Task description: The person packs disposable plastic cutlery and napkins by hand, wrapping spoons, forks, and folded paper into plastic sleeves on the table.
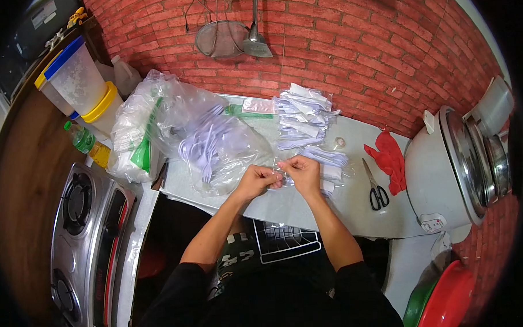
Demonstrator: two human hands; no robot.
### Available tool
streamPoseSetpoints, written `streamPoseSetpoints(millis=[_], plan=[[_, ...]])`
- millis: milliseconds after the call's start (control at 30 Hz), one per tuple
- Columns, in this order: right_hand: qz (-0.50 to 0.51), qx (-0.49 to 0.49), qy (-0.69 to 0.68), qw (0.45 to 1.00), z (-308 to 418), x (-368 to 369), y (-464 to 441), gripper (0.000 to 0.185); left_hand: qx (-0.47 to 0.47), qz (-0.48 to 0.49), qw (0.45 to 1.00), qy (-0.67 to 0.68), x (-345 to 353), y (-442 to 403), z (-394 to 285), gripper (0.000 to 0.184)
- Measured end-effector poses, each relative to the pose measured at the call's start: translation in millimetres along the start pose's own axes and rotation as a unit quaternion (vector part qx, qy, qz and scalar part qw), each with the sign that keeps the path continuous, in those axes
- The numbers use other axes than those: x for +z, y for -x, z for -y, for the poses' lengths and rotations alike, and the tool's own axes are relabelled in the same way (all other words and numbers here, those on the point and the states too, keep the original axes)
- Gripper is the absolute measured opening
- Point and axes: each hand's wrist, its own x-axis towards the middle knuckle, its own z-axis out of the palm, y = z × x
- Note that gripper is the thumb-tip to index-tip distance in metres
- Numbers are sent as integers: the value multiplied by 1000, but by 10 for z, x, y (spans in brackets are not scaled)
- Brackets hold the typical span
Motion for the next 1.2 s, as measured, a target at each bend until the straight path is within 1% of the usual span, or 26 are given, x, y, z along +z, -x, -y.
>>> streamPoseSetpoints(millis=[33,100,167,233,267,333,400,433,467,500,533,567,600,633,667,700,733,767,800,867,900,1000,1067,1100,1133,1200], plan=[[10,19,15,1000,31,-10,-4,10,3,12,1000,9,-8,-1,-1,16],[20,12,15,1000,26,-5,-7,9,6,23,1000,18,-12,1,-1,17],[28,2,16,999,-8,-11,-20,9,14,56,997,43,-4,-16,-10,18],[25,5,-51,998,-88,-2,-20,8,7,54,998,25,7,-13,-20,18],[30,2,-54,998,-108,-27,-14,8,0,52,999,6,-2,-2,-33,19],[32,2,17,999,-53,-47,-36,8,-7,35,999,-3,-38,-8,6,17],[42,-2,-18,999,19,-11,-23,8,22,36,999,-24,-34,-16,47,17],[37,13,14,999,27,-14,-22,9,30,30,999,-30,-37,-34,60,17],[31,28,48,998,38,-1,-36,10,6,22,999,-33,-38,-51,76,18],[35,22,46,998,41,27,-37,10,-21,16,999,-34,-25,-49,68,18],[19,23,-15,999,37,52,-36,10,-17,11,999,-36,-17,-47,65,18],[3,26,-75,997,40,72,-44,11,-13,12,1000,10,-8,-44,67,17],[6,25,-76,997,57,59,-48,11,-10,12,998,57,4,-33,70,17],[0,19,-40,999,80,13,-58,11,-3,22,995,99,4,-27,67,16],[-6,12,-5,1000,88,-32,-77,12,-1,20,995,97,11,-17,64,16],[-31,-7,-63,998,60,-26,-109,10,27,46,997,51,-12,-8,17,15],[-27,-10,-66,997,33,-60,-127,10,52,74,996,7,-19,-6,-11,13],[-31,-10,-44,998,14,-87,-149,10,43,68,996,-33,-25,-2,-37,12],[-34,-9,-23,999,6,-99,-158,10,44,63,996,-35,-30,-3,-39,12],[-23,-6,-37,999,-16,-111,-159,10,11,39,999,-2,-13,1,-35,11],[-9,-3,-38,999,-21,-127,-159,10,13,31,999,-4,-12,-8,-36,11],[9,0,-58,998,-13,-114,-134,7,15,35,999,-15,13,-22,-16,13],[11,-9,-15,1000,-37,-150,-145,4,16,21,1000,-11,18,-23,0,17],[8,-2,-26,1000,-38,-144,-150,3,0,22,1000,-18,20,-10,-19,17],[11,-3,-28,1000,-28,-134,-149,3,-16,24,999,-25,24,-6,-42,17],[4,-2,-45,999,16,-130,-151,5,-11,23,999,-29,40,-12,-37,18]])
